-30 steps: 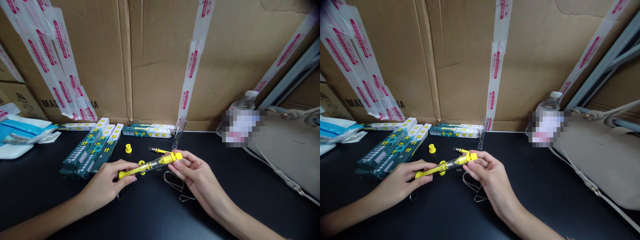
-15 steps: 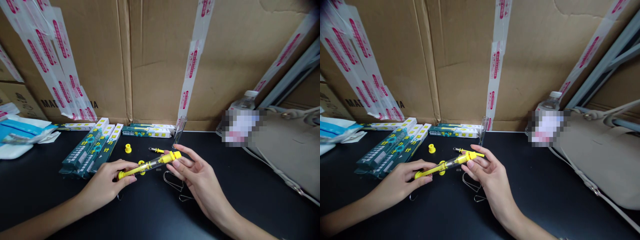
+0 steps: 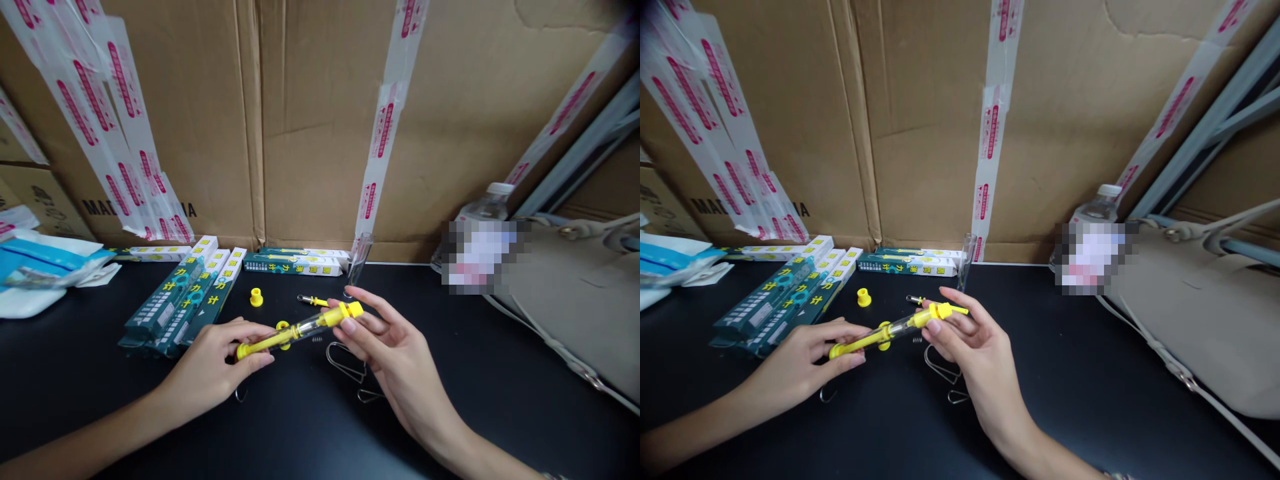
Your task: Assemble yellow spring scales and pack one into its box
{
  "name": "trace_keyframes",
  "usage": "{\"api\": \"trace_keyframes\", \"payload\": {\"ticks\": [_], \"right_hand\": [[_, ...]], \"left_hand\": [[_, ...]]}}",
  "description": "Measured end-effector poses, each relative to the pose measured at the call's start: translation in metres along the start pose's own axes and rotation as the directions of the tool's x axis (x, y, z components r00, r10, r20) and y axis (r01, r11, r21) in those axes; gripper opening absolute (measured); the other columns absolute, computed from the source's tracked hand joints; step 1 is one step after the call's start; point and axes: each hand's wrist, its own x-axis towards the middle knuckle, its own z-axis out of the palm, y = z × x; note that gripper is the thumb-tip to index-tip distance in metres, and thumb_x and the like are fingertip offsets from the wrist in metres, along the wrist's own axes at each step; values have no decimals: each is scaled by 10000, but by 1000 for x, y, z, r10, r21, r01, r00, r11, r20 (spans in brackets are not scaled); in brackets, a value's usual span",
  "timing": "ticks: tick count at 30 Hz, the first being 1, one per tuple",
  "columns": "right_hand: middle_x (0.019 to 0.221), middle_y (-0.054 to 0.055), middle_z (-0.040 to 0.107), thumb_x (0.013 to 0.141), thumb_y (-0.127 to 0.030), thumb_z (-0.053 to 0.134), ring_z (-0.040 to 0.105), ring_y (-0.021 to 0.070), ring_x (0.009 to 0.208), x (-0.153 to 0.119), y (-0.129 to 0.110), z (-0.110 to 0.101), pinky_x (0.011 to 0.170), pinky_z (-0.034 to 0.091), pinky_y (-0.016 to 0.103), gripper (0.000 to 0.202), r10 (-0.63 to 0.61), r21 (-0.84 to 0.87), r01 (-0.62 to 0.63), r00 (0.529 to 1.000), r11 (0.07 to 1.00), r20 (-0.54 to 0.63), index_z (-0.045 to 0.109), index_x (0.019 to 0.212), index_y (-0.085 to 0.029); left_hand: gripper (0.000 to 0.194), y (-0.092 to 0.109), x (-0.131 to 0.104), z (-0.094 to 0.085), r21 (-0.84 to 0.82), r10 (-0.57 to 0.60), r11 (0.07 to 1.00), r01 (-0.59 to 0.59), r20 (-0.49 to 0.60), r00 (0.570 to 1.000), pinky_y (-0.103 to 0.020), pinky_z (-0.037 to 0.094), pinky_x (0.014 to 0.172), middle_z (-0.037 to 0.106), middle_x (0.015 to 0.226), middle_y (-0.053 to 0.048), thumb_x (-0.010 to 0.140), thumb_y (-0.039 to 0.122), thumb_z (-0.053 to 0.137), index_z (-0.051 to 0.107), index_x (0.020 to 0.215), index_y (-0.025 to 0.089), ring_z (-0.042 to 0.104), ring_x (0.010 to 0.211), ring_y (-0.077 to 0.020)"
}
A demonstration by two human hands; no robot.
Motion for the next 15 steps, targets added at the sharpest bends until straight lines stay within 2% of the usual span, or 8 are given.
{"api": "trace_keyframes", "payload": {"ticks": [3,9,15], "right_hand": [[1052,52,801,719,-242,898,758,196,962,2,-1,0,857,625,274,552,45,39,-45,999,998,-12,693,1231,-240],[1107,67,786,735,-265,885,731,215,1048,4,1,-1,927,598,286,376,51,17,-51,999,999,20,769,1090,-217],[1049,56,792,739,-270,884,744,168,948,4,1,-1,865,599,218,291,50,-1,-50,998,999,27,781,1002,-201]], "left_hand": [[383,0,0,0,-1,-5,1000,5,-1,1000,-366,589,877,739,1040,-90,823,382,653,752,1137,187,706,986,-273],[374,-1,0,0,-1,-13,1000,13,0,1000,-367,593,868,741,1037,-87,819,382,658,756,1127,194,706,974,-271],[323,-1,2,-2,45,45,998,-45,-2,999,-342,601,839,759,1015,-78,841,368,648,775,1092,208,708,980,-272]]}}
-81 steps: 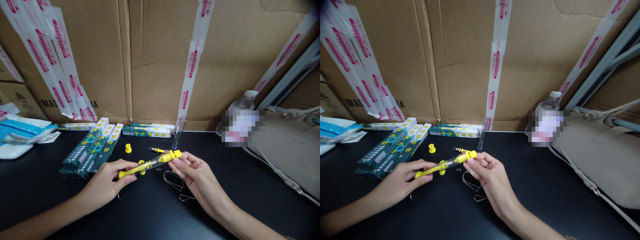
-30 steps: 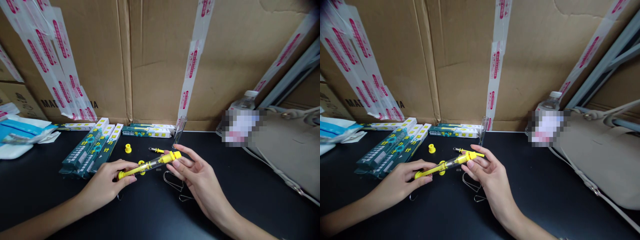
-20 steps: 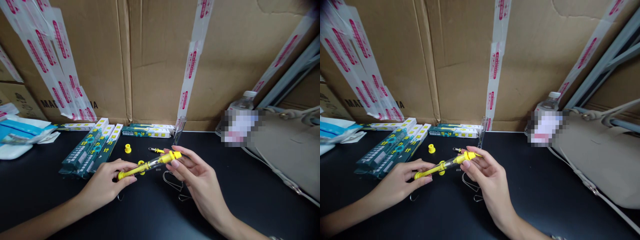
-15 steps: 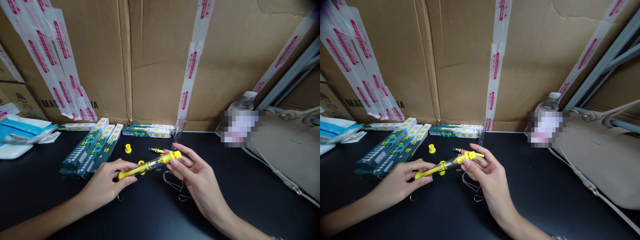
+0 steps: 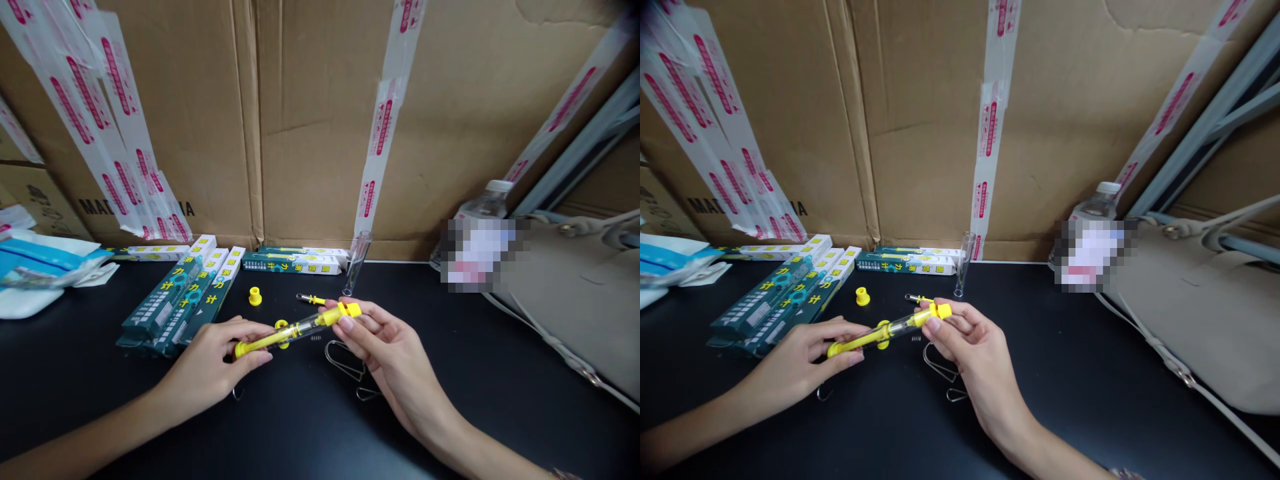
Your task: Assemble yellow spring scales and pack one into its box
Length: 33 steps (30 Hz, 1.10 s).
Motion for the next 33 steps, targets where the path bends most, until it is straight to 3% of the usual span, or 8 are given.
{"api": "trace_keyframes", "payload": {"ticks": [5,9,16,24,29,31,33], "right_hand": [[945,43,795,754,-283,876,741,132,861,-3,-1,-1,829,591,172,209,1,-5,-1,1000,1000,1,781,909,-180],[937,49,798,728,-272,893,746,140,846,-2,-1,1,822,608,203,201,-1,20,1,1000,1000,-20,762,845,-173],[1105,57,785,741,-266,881,734,205,1018,0,0,2,912,610,288,356,-19,34,19,1000,999,-24,768,1075,-222],[952,36,792,729,-274,892,744,145,868,-3,-3,4,817,618,199,181,-29,13,29,999,999,-35,756,812,-188],[807,13,777,726,-239,899,744,109,794,-3,-2,2,776,602,143,272,-40,38,41,998,998,-47,649,635,-177],[815,2,781,714,-222,908,752,117,807,-3,-2,1,780,612,162,241,-30,70,34,998,997,-53,670,703,-189],[863,0,794,708,-214,913,761,131,835,-2,-2,1,796,624,193,265,-14,100,19,998,995,-53,719,889,-219]], "left_hand": [[306,1,-1,0,-6,9,1000,-9,-9,1000,-341,601,843,761,1010,-73,846,365,655,782,1083,218,705,995,-278],[336,2,-3,1,-41,-28,999,28,-7,1000,-358,597,871,754,1031,-75,825,369,668,776,1103,216,707,986,-275],[385,0,-2,2,-117,-62,991,62,9,998,-384,603,879,724,1026,-81,804,364,697,760,1145,197,715,950,-269],[346,-5,-2,2,-147,8,989,-6,11,1000,-390,604,903,711,946,-53,820,318,725,766,1152,228,714,959,-258],[350,-7,-3,2,-139,19,990,-15,25,999,-405,597,924,709,955,-44,824,311,732,759,1168,250,714,961,-255],[351,-6,-3,2,-147,12,989,-9,25,1000,-399,598,920,705,956,-44,822,308,730,760,1166,245,712,967,-255],[356,-5,-2,3,-155,1,988,4,28,1000,-393,601,910,700,958,-47,818,302,723,760,1166,237,712,964,-254]]}}
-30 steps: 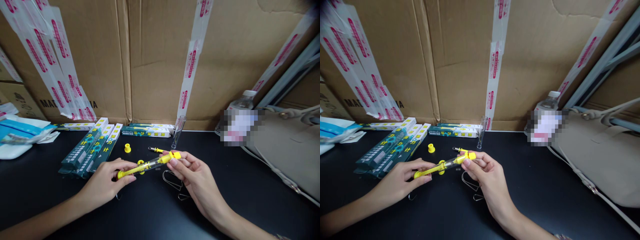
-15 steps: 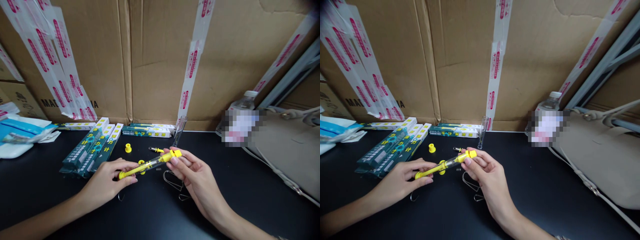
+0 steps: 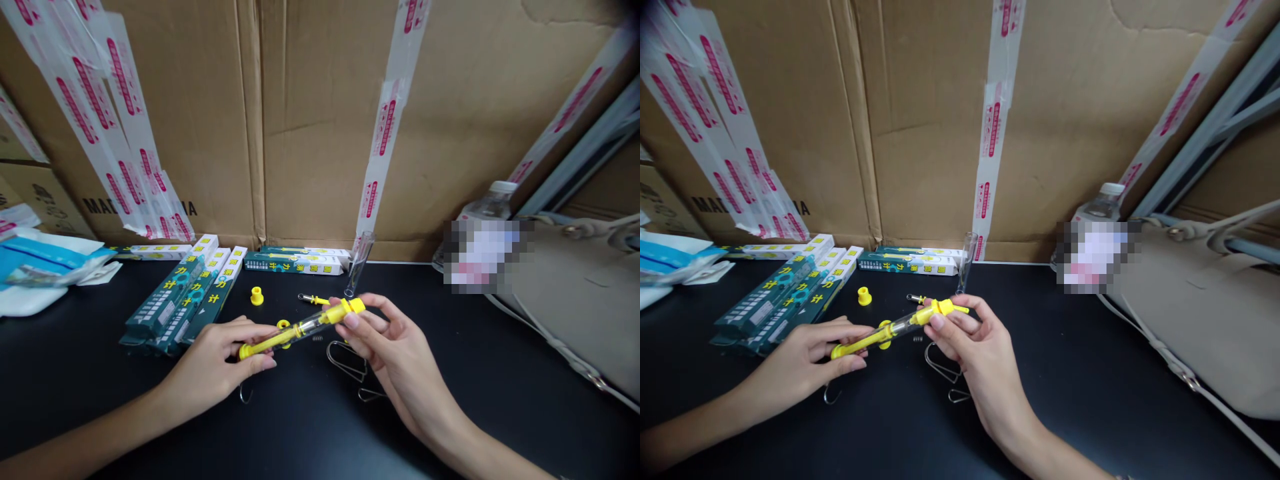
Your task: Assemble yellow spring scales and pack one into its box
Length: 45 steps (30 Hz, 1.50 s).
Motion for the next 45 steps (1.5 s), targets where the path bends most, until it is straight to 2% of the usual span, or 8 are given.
{"api": "trace_keyframes", "payload": {"ticks": [2,4,15,25,28,33,36,45], "right_hand": [[935,15,802,717,-220,908,762,143,889,1,0,0,826,625,204,385,8,-5,-8,1000,1000,12,732,1060,-230],[997,33,800,737,-237,895,754,149,936,1,-1,-1,851,615,190,384,3,-34,-2,999,999,36,749,1090,-207],[946,49,803,710,-247,908,755,118,817,0,-2,-4,768,606,129,201,-12,-88,17,998,996,54,775,838,-167],[724,26,764,691,-237,920,744,114,728,2,0,-5,677,590,112,291,-71,-105,72,997,992,17,645,631,-163],[774,15,784,692,-219,921,757,126,737,3,1,-5,702,611,153,265,-66,-64,67,998,996,7,670,771,-194],[946,33,806,738,-245,892,769,152,858,3,0,-5,804,626,202,405,-33,-99,37,998,994,47,727,1108,-230],[1013,46,799,759,-276,874,757,159,922,3,-1,-5,834,613,181,291,-54,-145,66,995,987,90,783,1026,-207],[868,34,795,712,-286,907,752,123,773,1,0,-5,740,614,154,200,-70,-143,78,996,987,56,771,821,-186]], "left_hand": [[364,1,0,0,-5,-13,1000,13,2,1000,-389,603,898,697,966,-50,813,304,719,759,1167,230,714,953,-252],[372,2,0,0,-6,-22,1000,22,2,1000,-386,604,887,695,967,-54,808,313,718,758,1166,223,716,944,-252],[344,4,2,0,6,0,1000,0,-13,1000,-384,607,852,701,903,-52,784,327,733,784,1105,213,710,903,-254],[364,0,0,0,-24,-19,1000,19,1,1000,-391,607,883,707,964,-53,793,325,732,770,1139,220,722,941,-260],[368,1,0,0,4,-15,1000,15,-2,1000,-400,603,888,712,944,-58,796,330,727,768,1144,217,717,957,-270],[360,3,0,0,47,-3,999,3,0,1000,-399,601,875,720,933,-65,807,329,708,768,1144,219,717,945,-271],[362,3,0,-1,58,6,998,-6,2,1000,-389,603,866,720,930,-64,812,325,706,765,1153,222,719,928,-263],[334,2,0,0,28,11,1000,-11,-5,1000,-381,610,856,703,889,-49,794,340,735,783,1102,221,706,934,-265]]}}
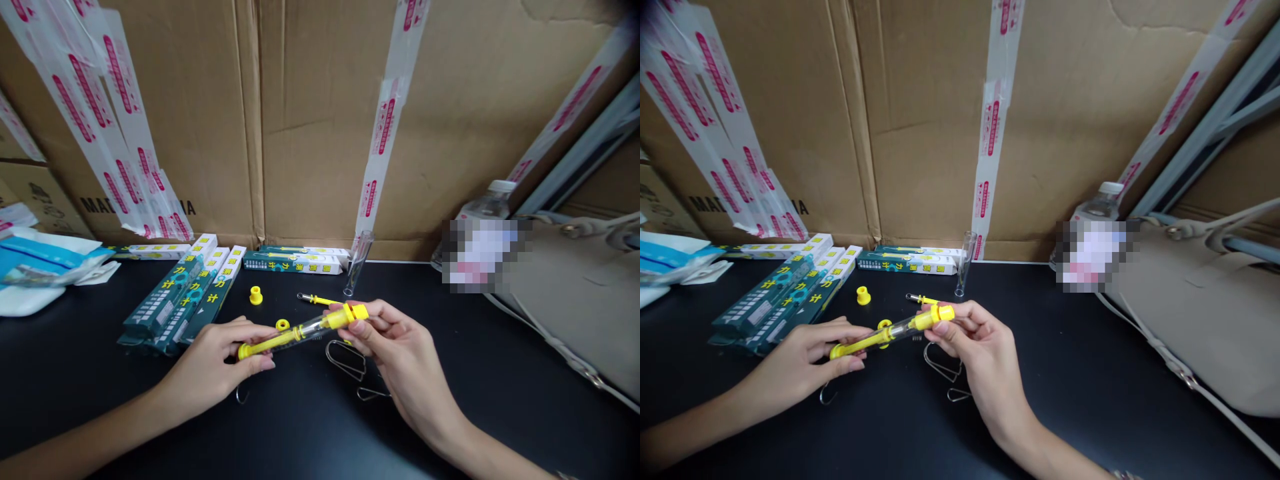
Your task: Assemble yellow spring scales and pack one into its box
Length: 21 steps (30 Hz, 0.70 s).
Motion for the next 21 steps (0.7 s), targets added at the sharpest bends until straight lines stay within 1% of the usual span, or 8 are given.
{"api": "trace_keyframes", "payload": {"ticks": [4,7,9,10,12,14,17,21], "right_hand": [[761,30,777,692,-267,918,747,116,712,1,1,1,655,594,122,269,-12,12,12,999,1000,-38,671,645,-169],[737,21,765,695,-267,915,752,130,735,2,1,2,698,609,147,320,-11,10,12,998,1000,-57,625,599,-171],[774,9,776,685,-250,922,761,145,770,2,1,2,743,626,189,282,3,41,0,998,999,-67,648,670,-186],[799,4,784,684,-239,923,765,153,790,2,1,2,763,633,215,259,10,59,-6,998,998,-67,677,755,-202],[850,1,797,701,-231,913,768,163,833,3,0,2,791,639,247,330,12,72,-9,999,997,-50,712,962,-241],[917,17,800,728,-252,895,764,169,881,3,-1,2,813,634,245,369,6,42,-5,1000,999,-22,731,1058,-244],[962,40,796,730,-291,890,759,172,888,3,-1,1,799,631,220,275,-3,-9,3,1000,1000,-4,781,970,-211],[867,33,791,701,-277,910,754,146,791,2,0,1,749,629,196,199,-7,-6,6,1000,1000,-29,754,788,-190]], "left_hand": [[348,1,0,0,-50,-26,998,27,18,1000,-374,608,862,694,922,-40,787,329,738,775,1117,226,716,917,-250],[356,2,0,0,-61,-46,997,47,18,999,-367,607,868,695,936,-40,788,326,739,770,1127,222,719,918,-245],[354,3,0,0,-57,-49,997,50,21,999,-367,606,874,701,943,-43,790,324,734,770,1127,223,718,928,-247],[350,3,0,0,-50,-46,998,47,22,999,-369,604,877,704,948,-44,792,323,731,771,1126,225,718,931,-248],[338,4,0,0,-24,-36,999,36,23,999,-375,602,879,710,943,-45,800,327,727,773,1121,231,717,932,-251],[329,4,0,0,2,-22,1000,22,20,1000,-382,601,877,714,930,-46,810,336,724,774,1120,235,715,932,-255],[330,3,-1,0,4,-9,1000,9,19,1000,-385,604,865,716,919,-48,812,340,724,773,1120,233,712,933,-260],[336,1,0,-1,-3,-10,1000,10,16,1000,-395,604,872,715,932,-54,810,340,726,772,1120,220,713,935,-263]]}}
